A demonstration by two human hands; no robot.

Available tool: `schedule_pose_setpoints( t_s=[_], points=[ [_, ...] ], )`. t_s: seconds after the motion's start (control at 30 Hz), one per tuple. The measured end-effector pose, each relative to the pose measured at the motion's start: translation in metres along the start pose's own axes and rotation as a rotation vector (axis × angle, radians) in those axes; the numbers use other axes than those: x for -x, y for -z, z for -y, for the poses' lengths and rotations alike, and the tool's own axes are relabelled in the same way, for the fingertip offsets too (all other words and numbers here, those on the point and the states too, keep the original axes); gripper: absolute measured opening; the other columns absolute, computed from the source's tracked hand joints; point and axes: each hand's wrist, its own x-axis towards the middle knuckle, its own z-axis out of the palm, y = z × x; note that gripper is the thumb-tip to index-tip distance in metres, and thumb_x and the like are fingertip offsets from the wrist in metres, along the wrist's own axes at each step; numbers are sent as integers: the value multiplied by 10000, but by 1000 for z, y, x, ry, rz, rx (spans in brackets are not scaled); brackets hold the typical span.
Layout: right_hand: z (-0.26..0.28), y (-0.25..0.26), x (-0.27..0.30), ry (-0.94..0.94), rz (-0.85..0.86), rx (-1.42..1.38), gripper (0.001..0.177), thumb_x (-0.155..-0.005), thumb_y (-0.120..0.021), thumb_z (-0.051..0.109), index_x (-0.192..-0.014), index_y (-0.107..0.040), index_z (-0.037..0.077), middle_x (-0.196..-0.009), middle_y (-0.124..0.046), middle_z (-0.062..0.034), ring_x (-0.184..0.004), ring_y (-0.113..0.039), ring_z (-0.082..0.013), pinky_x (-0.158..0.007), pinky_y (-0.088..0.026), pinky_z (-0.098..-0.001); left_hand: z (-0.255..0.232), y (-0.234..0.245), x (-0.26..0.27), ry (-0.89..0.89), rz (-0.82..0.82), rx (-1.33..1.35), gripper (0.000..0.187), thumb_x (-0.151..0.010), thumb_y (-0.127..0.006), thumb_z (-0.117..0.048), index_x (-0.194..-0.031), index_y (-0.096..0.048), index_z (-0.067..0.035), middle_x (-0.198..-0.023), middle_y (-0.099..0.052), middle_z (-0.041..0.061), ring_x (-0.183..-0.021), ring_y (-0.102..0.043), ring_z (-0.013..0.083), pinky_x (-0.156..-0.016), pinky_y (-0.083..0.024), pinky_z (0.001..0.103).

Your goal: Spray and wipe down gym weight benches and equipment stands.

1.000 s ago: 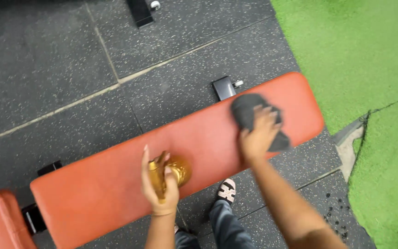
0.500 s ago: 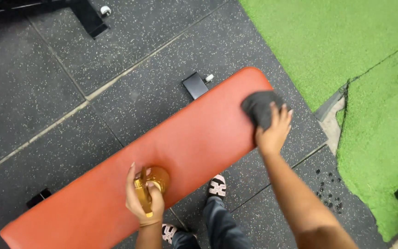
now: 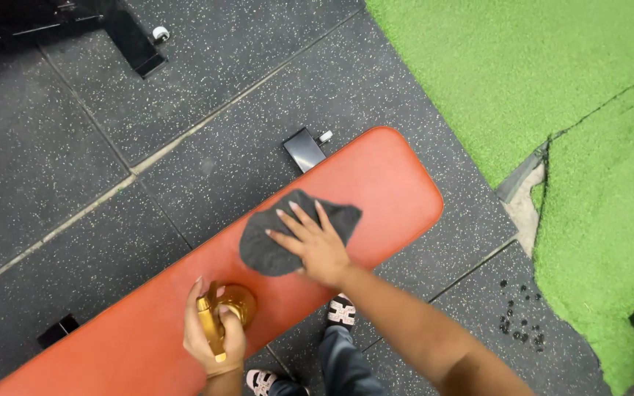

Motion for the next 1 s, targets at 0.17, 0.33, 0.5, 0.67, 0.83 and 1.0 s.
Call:
schedule_pose_setpoints(
  t_s=[0.17,0.33,0.5,0.67,0.83,1.0],
  points=[
    [-117,34,-53,-76,-141,291,773,-690,-834,274,-1418,-576,266,-1440,-562,-35,-1414,-427,-272,-1196,-232,-634,2,2,1,22,7,13,555,-835,-492,28,-1385,-567,44,-1251,-689,210,-1064,-737,269,-937,-583,364],
    [-226,98,-49,-926,-73,-296,568,-839,-732,471,-1303,-652,153,-1167,-714,-120,-1067,-663,-302,-999,-465,-537,1,-2,0,28,15,19,546,-848,-499,27,-1389,-568,54,-1237,-693,209,-1067,-731,265,-959,-577,365],
    [-298,34,97,-1126,-181,-1256,647,-965,-643,477,-1352,-609,-40,-1171,-728,-144,-977,-714,-259,-888,-575,-407,4,-2,-4,43,6,18,539,-840,-500,25,-1373,-569,64,-1272,-682,217,-1072,-736,255,-953,-578,361],
    [-163,4,144,-1096,-841,-1360,618,-979,-591,325,-1502,-420,41,-1380,-584,-142,-1177,-601,-289,-994,-501,-445,1,-4,-4,31,24,6,530,-859,-507,22,-1383,-569,68,-1266,-682,216,-1058,-733,256,-950,-581,356],
    [-59,-45,112,-1196,-946,-1074,740,-964,-657,166,-1572,-234,146,-1545,-456,-221,-1367,-472,-355,-1157,-365,-479,-2,-10,-6,0,21,-40,535,-851,-508,22,-1379,-581,66,-1236,-698,210,-1037,-739,257,-935,-587,363],
    [-83,-18,55,-1529,-914,-600,857,-796,-860,256,-1484,-355,185,-1458,-372,-285,-1339,-423,-445,-1130,-359,-492,-4,-8,-8,-54,26,-117,520,-862,-513,9,-1373,-598,47,-1184,-720,205,-1029,-747,265,-928,-592,386]
  ],
)
